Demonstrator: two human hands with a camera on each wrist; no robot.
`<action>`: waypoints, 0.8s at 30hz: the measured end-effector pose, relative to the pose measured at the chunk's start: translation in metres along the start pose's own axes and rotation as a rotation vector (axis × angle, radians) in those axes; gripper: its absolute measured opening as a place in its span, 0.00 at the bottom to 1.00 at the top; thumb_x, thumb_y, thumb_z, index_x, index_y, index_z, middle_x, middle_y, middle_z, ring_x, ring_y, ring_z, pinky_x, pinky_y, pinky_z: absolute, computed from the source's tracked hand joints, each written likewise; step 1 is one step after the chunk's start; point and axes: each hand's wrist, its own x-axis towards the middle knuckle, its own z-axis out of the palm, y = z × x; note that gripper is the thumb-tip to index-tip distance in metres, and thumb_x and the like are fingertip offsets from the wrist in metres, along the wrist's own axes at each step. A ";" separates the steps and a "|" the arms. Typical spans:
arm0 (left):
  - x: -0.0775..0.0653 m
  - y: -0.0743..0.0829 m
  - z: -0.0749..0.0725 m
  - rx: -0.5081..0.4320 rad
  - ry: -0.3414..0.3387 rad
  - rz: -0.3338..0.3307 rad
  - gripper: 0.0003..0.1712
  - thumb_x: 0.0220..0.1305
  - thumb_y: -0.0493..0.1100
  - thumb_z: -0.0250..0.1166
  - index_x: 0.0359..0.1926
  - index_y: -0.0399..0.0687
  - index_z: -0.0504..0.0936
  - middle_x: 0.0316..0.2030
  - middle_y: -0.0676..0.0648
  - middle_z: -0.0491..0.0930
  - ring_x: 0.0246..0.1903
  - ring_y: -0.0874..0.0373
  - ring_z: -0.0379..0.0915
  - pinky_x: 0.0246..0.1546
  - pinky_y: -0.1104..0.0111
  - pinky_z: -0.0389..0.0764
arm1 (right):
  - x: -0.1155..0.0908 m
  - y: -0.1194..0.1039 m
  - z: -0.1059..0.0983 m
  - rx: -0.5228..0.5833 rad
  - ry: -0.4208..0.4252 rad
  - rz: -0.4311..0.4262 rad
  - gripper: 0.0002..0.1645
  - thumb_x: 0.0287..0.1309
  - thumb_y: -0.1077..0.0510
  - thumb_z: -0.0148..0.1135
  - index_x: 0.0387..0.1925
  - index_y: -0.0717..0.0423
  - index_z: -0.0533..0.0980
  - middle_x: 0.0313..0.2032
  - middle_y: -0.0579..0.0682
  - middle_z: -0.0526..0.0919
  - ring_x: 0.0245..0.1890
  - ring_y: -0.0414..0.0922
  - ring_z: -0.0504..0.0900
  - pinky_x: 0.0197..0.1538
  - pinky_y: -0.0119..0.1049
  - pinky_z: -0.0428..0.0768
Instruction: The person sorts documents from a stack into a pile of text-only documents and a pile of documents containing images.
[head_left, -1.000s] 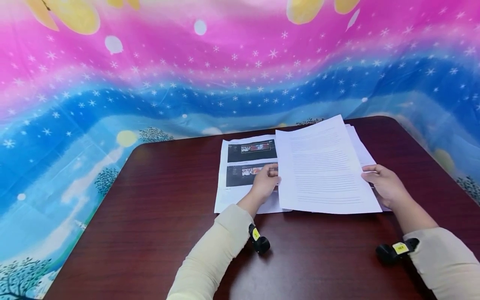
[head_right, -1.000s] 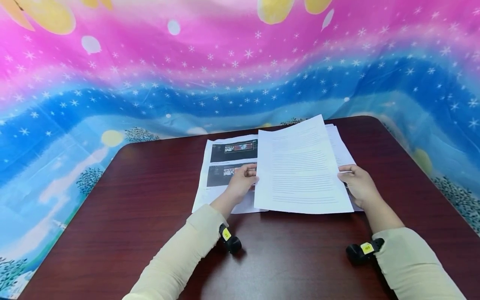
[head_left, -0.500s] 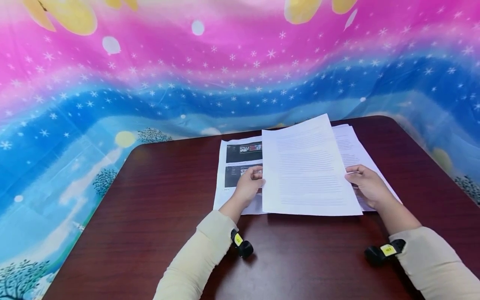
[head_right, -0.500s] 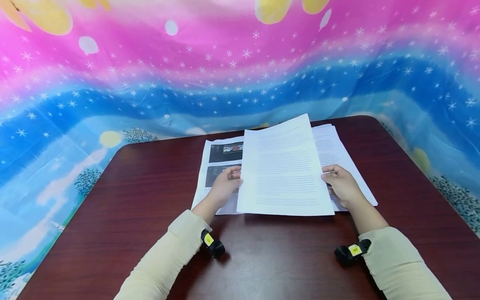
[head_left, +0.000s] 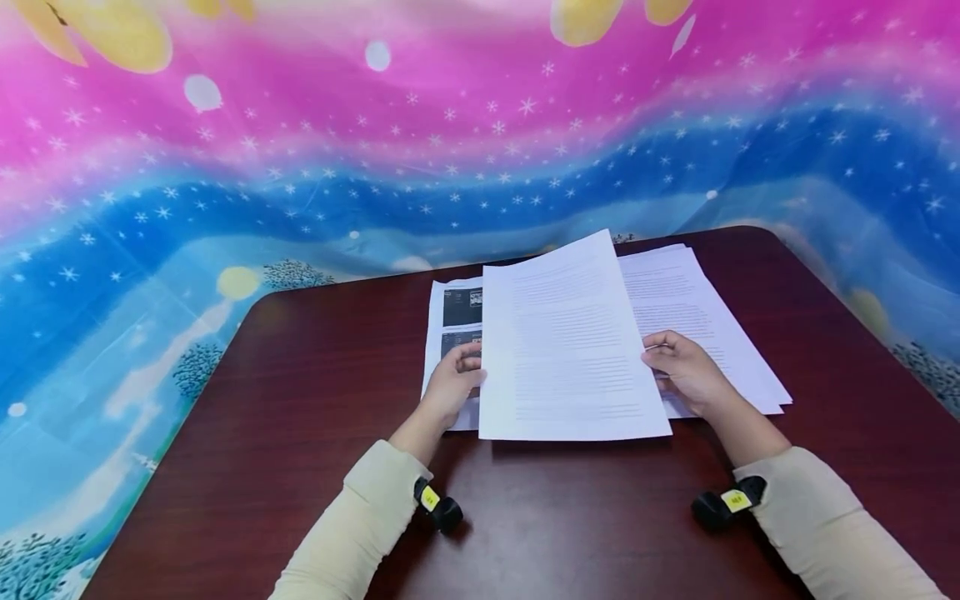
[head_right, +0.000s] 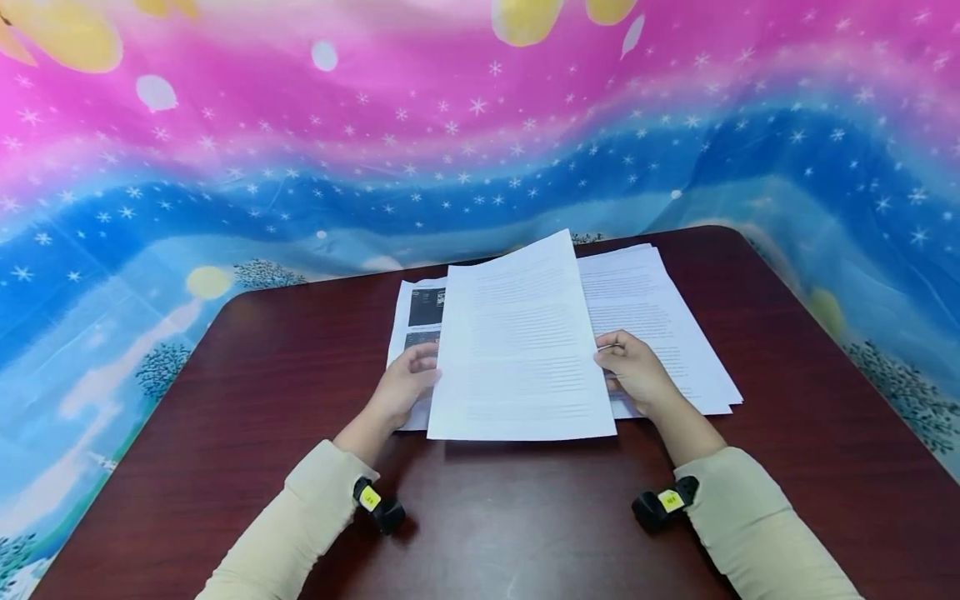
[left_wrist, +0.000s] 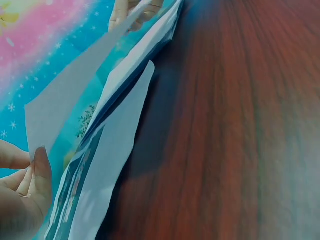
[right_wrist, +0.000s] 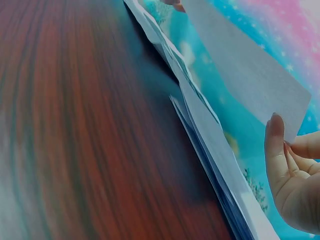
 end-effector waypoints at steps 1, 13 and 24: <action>-0.002 0.000 -0.003 0.002 0.009 -0.007 0.25 0.54 0.27 0.52 0.55 0.40 0.65 0.37 0.41 0.72 0.30 0.57 0.71 0.29 0.66 0.75 | 0.001 0.000 0.003 -0.007 -0.002 0.001 0.11 0.58 0.68 0.43 0.42 0.69 0.58 0.27 0.44 0.73 0.25 0.37 0.76 0.26 0.32 0.76; -0.013 -0.006 -0.036 0.035 0.067 -0.008 0.24 0.55 0.27 0.52 0.54 0.41 0.66 0.39 0.41 0.70 0.30 0.57 0.69 0.29 0.68 0.73 | 0.014 0.003 0.045 -0.015 -0.035 0.022 0.14 0.57 0.70 0.43 0.44 0.72 0.57 0.27 0.48 0.71 0.24 0.38 0.75 0.26 0.31 0.75; -0.015 -0.013 -0.063 0.062 0.118 -0.001 0.23 0.55 0.27 0.50 0.54 0.39 0.64 0.39 0.40 0.71 0.29 0.58 0.68 0.26 0.69 0.70 | 0.025 0.005 0.073 -0.017 -0.034 0.053 0.13 0.56 0.71 0.44 0.44 0.71 0.60 0.27 0.50 0.71 0.24 0.40 0.74 0.26 0.33 0.75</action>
